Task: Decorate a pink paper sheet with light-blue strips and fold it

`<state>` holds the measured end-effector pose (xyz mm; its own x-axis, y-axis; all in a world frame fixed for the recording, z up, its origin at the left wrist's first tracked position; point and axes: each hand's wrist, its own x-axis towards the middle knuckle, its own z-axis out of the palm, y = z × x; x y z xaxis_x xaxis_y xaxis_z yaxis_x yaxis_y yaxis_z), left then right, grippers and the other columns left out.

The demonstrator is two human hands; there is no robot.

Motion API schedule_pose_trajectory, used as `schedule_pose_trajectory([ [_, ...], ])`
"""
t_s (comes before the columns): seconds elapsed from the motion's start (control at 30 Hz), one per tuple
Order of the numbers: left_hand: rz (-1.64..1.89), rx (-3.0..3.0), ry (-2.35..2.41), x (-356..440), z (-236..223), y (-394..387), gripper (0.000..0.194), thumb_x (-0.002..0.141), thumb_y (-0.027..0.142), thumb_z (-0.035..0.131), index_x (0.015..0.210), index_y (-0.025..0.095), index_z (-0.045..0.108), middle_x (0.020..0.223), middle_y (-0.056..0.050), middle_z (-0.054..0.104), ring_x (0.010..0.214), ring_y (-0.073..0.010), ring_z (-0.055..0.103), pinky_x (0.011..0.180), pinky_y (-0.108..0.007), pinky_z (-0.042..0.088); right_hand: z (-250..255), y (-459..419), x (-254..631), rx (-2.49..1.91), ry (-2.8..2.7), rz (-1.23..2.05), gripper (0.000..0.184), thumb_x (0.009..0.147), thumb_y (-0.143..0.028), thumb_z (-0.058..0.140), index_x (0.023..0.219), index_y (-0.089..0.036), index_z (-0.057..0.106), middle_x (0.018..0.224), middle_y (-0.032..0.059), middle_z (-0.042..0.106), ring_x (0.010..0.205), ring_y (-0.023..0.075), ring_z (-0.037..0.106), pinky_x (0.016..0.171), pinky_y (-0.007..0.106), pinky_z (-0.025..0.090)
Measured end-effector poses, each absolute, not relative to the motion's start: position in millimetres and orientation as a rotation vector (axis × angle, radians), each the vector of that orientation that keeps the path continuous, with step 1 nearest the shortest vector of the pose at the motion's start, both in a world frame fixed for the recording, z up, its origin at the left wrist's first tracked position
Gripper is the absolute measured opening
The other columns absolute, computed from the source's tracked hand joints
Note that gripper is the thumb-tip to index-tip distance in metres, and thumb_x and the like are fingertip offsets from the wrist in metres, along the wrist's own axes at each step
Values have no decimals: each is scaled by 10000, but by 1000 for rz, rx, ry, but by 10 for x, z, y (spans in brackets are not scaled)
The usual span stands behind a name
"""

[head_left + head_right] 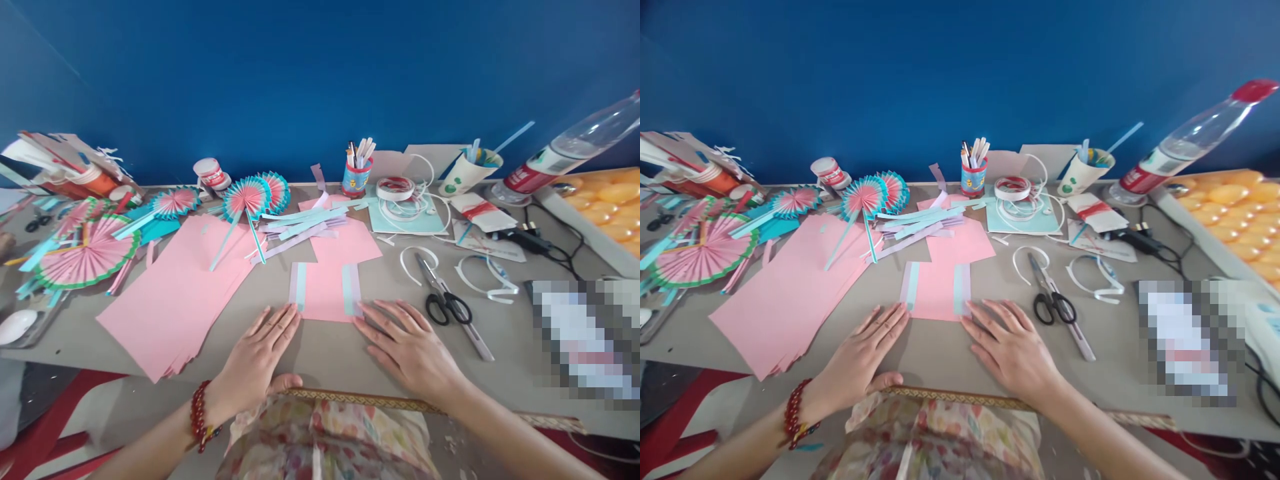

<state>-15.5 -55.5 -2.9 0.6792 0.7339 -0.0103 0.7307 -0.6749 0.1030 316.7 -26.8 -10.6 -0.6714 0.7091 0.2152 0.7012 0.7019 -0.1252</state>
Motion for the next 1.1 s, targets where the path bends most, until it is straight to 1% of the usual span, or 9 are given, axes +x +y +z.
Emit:
schedule_pose_trajectory([
  [0.27,55,2793,1237,-163,-21,-558,862,979,655,351,1600,130,66,1624,-134,220,1494,-292,257,1235,-470,165,-139,-302,3243,-1162,-2615,164,400,1003,-230,422,1374,-268,566,1466,27,538,1339,252,453,1059,487,404],
  [0.43,131,2774,1254,-168,-31,-554,764,1022,526,378,1602,158,44,1609,-131,261,1486,-278,282,1231,-473,200,30,-212,3030,-1187,-2497,70,250,987,-264,480,1091,-238,706,1264,70,669,1133,253,560,999,459,419],
  [0.57,181,2738,1210,-195,-29,-544,714,1041,422,386,1601,193,6,1603,-127,281,1483,-266,291,1222,-494,240,75,-101,2708,-1175,-2518,-90,200,957,-309,549,1062,-207,685,1113,95,687,987,256,572,885,416,439],
  [0.67,345,2613,1270,-213,17,-563,655,1047,370,380,1600,236,58,1626,-131,225,1484,-279,289,1177,-483,348,37,-29,2545,-1131,-2615,-108,90,924,-212,587,913,-222,676,954,66,682,874,234,578,760,370,438],
  [0.77,748,2322,1545,-181,56,-610,547,1047,328,370,1565,273,201,1630,-126,226,1480,-304,295,1123,-486,430,39,-18,2525,-1150,-2496,54,134,947,-202,552,883,-228,667,866,53,664,809,213,591,713,339,457],
  [0.87,1032,2020,1670,-42,38,-654,471,1063,308,302,1529,295,234,1526,-119,414,1376,-261,472,1037,-441,531,107,-105,2553,-1181,-2202,351,165,979,-278,499,969,-248,661,897,55,666,791,200,628,685,314,515],
  [0.93,1033,1963,1599,113,6,-663,471,1069,343,275,1532,287,207,1490,-125,459,1297,-237,555,955,-388,592,148,-203,2534,-1194,-2031,520,158,974,-318,494,966,-265,642,894,52,663,734,194,641,636,306,543],
  [1.03,973,2229,1456,368,-3,-618,626,1029,478,404,1557,256,150,1530,-143,421,1373,-281,478,1018,-442,561,148,-331,2443,-1150,-1887,647,111,947,-314,505,963,-282,610,869,41,664,651,187,639,586,303,562],
  [1.1,1018,2380,1381,507,47,-544,602,1040,392,405,1559,294,116,1453,-108,530,1359,-247,498,1047,-445,543,117,-369,2369,-1087,-1855,638,106,930,-325,502,975,-305,596,856,34,677,658,200,652,580,310,573],
])
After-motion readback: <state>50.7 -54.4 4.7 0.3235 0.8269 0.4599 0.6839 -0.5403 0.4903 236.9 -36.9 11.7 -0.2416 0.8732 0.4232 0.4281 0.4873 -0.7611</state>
